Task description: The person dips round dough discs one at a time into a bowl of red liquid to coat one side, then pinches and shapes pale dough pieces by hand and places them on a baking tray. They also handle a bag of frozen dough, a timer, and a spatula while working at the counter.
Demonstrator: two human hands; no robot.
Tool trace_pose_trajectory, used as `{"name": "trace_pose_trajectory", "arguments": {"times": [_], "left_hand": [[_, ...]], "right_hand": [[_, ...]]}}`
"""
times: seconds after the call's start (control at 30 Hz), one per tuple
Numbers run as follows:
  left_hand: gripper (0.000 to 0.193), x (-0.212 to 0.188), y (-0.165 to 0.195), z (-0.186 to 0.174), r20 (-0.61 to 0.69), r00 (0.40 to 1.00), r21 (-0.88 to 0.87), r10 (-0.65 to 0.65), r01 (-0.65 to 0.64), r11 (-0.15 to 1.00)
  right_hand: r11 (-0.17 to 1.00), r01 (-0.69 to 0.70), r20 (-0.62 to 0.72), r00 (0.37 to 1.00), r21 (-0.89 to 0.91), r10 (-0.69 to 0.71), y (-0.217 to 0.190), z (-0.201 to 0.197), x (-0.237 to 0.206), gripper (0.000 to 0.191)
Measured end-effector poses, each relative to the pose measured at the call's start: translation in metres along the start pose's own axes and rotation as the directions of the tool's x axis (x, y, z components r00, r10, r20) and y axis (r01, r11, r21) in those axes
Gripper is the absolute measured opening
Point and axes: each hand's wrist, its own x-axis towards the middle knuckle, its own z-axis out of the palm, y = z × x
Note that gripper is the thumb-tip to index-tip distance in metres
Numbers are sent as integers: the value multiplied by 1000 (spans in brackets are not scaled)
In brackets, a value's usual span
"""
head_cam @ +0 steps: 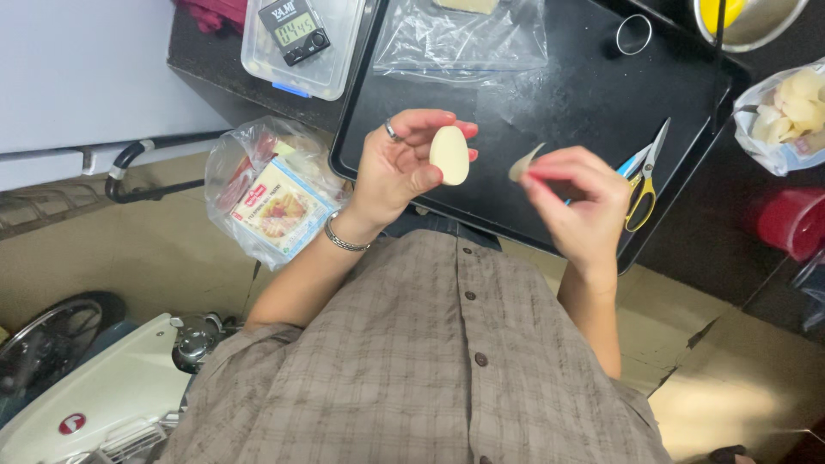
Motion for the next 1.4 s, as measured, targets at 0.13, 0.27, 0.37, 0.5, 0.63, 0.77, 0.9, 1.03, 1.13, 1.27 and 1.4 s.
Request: {"name": "trace_pose_trajectory", "arguments": {"times": [0.13, 0.27, 0.37, 0.5, 0.63, 0.77, 0.9, 1.03, 1.13, 1.27, 1.4], "left_hand": [[64, -1, -6, 5, -39, 999, 96, -12, 16, 995], [51, -3, -9, 24, 12, 1000, 308, 27, -29, 951], [38, 0, -4, 35, 47, 997, 335, 57, -69, 940], [19, 6, 9, 42, 101, 993, 482, 64, -105, 870], [21, 9, 19, 48, 130, 987, 629, 94, -155, 762], [17, 9, 23, 53, 134, 984, 680, 116, -176, 711], [15, 9, 25, 56, 136, 985, 666, 109, -173, 726], [14, 8, 27, 57, 133, 985, 656, 107, -168, 735], [13, 9, 27, 58, 137, 985, 648, 108, -172, 742], [11, 8, 28, 59, 131, 986, 664, 108, -168, 729], [10, 8, 29, 60, 152, 981, 684, 119, -191, 704]], "right_hand": [[977, 101, 102, 991, -187, -83, -10, 12, 4, 17], [989, 146, 75, 987, -32, -143, -26, 13, 3, 18], [991, 126, 76, 989, 50, -129, -35, 10, 0, 19], [983, 72, 16, 997, 167, -76, -40, 10, 1, 19], [990, 121, 23, 992, 66, -123, -41, 7, 0, 19], [992, 112, 34, 993, 49, -114, -42, 4, -3, 19], [989, 149, 42, 988, -7, -149, -43, 2, -2, 20], [988, 157, 54, 986, -3, -156, -45, 2, -1, 20], [990, 141, 57, 988, -2, -140, -47, 2, -1, 20], [991, 134, 52, 990, -6, -133, -48, 4, 0, 20], [992, 122, 52, 991, -11, -121, -50, 4, -1, 18]]}}
